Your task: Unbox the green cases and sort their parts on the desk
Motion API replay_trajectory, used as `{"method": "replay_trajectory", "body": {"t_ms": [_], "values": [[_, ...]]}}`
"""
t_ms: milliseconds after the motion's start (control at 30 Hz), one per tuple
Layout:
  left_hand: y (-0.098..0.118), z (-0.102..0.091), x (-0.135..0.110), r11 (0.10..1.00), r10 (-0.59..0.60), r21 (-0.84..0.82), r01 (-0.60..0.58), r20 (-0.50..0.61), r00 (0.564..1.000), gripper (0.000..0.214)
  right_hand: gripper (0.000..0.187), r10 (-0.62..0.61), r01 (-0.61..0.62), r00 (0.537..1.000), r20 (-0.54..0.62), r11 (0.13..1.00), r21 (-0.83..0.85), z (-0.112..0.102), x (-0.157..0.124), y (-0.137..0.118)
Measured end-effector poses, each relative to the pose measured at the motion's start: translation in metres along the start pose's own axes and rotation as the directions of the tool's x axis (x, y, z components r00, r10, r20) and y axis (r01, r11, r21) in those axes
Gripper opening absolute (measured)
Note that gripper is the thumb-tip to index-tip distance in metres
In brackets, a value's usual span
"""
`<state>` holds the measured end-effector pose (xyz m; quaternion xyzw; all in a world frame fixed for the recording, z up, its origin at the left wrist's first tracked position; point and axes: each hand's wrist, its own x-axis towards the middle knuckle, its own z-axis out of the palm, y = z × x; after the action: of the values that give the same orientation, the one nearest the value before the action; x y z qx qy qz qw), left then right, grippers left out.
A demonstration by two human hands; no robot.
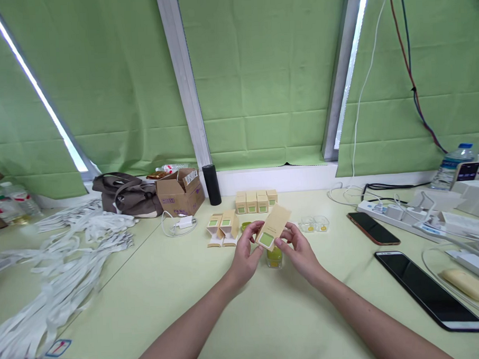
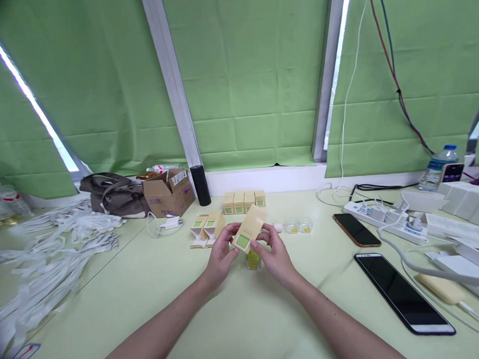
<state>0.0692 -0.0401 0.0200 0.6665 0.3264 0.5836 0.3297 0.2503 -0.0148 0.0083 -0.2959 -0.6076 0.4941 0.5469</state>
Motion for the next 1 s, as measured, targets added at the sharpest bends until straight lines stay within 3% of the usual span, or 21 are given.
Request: {"method": "replay_trajectory", "body": {"t_ms": [300, 500, 633, 833, 1000], "values": [[0.0050, 0.0019, -0.0019, 0.999, -0.024, -0.031, 0.025, 0.028, 0.999, 0.065, 0.065, 0.077, -0.075, 0.997, -0.027, 0.994, 0.080, 0.0003, 0.0023, -0.0013], [0.0050, 0.0014, -0.0034, 0.992, 0.009, 0.128, -0.012, 0.019, 1.000, 0.072, 0.066, 0.136, -0.128, 0.990, -0.040, 0.979, 0.159, -0.0011, 0.0019, -0.0084], [0.0020, -0.0001, -0.0032, 0.962, 0.033, 0.273, -0.026, -0.024, 0.999, 0.069, 0.060, 0.154, -0.141, 0.987, -0.041, 0.964, 0.226, -0.0025, 0.0015, -0.0080], [-0.0012, -0.0010, -0.0059, 0.896, 0.072, 0.438, -0.075, 0.025, 0.997, 0.062, 0.058, 0.171, -0.146, 0.982, -0.085, 0.959, 0.241, -0.0066, 0.0039, -0.0050], [-0.0032, 0.0011, -0.0064, 0.828, 0.168, 0.546, -0.127, -0.027, 0.985, 0.043, 0.057, 0.134, -0.121, 0.990, -0.039, 0.964, 0.237, -0.0031, 0.0048, -0.0072]]}}
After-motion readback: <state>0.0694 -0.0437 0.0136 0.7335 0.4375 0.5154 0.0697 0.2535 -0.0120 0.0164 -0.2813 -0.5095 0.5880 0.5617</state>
